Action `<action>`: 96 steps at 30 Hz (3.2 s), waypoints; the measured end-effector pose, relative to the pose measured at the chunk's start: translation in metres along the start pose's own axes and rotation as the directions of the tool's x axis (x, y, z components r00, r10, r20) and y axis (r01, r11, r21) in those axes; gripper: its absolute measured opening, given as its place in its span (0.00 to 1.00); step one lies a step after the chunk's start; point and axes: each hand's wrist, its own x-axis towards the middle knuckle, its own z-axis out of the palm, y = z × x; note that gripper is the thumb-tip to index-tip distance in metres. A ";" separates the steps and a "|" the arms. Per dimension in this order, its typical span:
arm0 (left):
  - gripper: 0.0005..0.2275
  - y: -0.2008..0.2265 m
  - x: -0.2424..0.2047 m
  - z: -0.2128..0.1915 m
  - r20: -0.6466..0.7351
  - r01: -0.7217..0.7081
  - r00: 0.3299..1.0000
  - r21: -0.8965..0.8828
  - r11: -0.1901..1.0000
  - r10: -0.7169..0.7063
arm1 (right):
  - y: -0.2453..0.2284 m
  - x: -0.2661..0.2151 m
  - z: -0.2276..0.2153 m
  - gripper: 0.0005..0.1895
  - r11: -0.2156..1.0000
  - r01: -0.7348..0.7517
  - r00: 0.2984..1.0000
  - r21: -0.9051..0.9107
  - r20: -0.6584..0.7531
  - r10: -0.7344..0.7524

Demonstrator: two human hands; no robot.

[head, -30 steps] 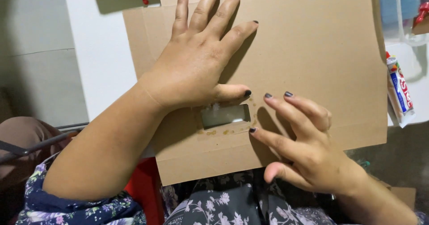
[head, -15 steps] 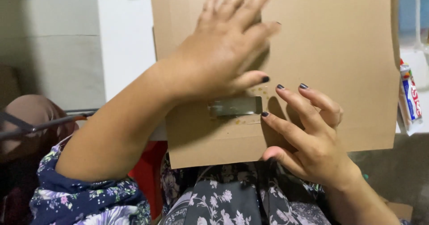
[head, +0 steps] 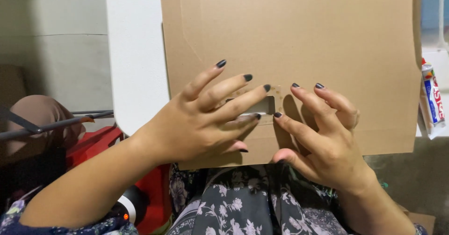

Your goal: Applying glue to a cardboard sheet around a window cutout and pressing it to ensure adhesion.

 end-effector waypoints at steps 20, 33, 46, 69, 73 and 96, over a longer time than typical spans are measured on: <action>0.32 0.012 -0.009 -0.004 0.085 0.065 0.994 0.040 0.997 -0.068 | 0.001 -0.002 0.002 0.30 0.996 0.086 0.996 -0.020 -0.024 -0.087; 0.23 0.016 -0.048 -0.030 0.003 0.190 0.981 0.117 0.975 -0.191 | 0.002 -0.003 0.002 0.29 0.997 0.074 0.997 0.003 0.025 -0.074; 0.36 0.030 -0.041 -0.019 0.053 0.361 0.920 0.272 0.892 -0.388 | -0.001 0.001 -0.001 0.28 0.999 0.054 0.998 -0.003 0.033 -0.054; 0.36 0.060 -0.029 -0.012 0.035 0.477 0.855 0.340 0.811 -0.517 | 0.000 0.000 -0.004 0.23 0.999 0.039 0.997 -0.018 0.072 -0.037; 0.33 0.060 -0.017 -0.010 0.025 0.543 0.803 0.381 0.749 -0.595 | 0.000 0.001 -0.004 0.23 0.999 0.053 0.997 -0.006 0.055 -0.052; 0.25 0.090 -0.014 0.017 -0.084 0.536 0.843 0.223 0.814 -0.532 | -0.002 -0.008 0.010 0.26 0.999 0.032 0.998 -0.016 0.052 -0.031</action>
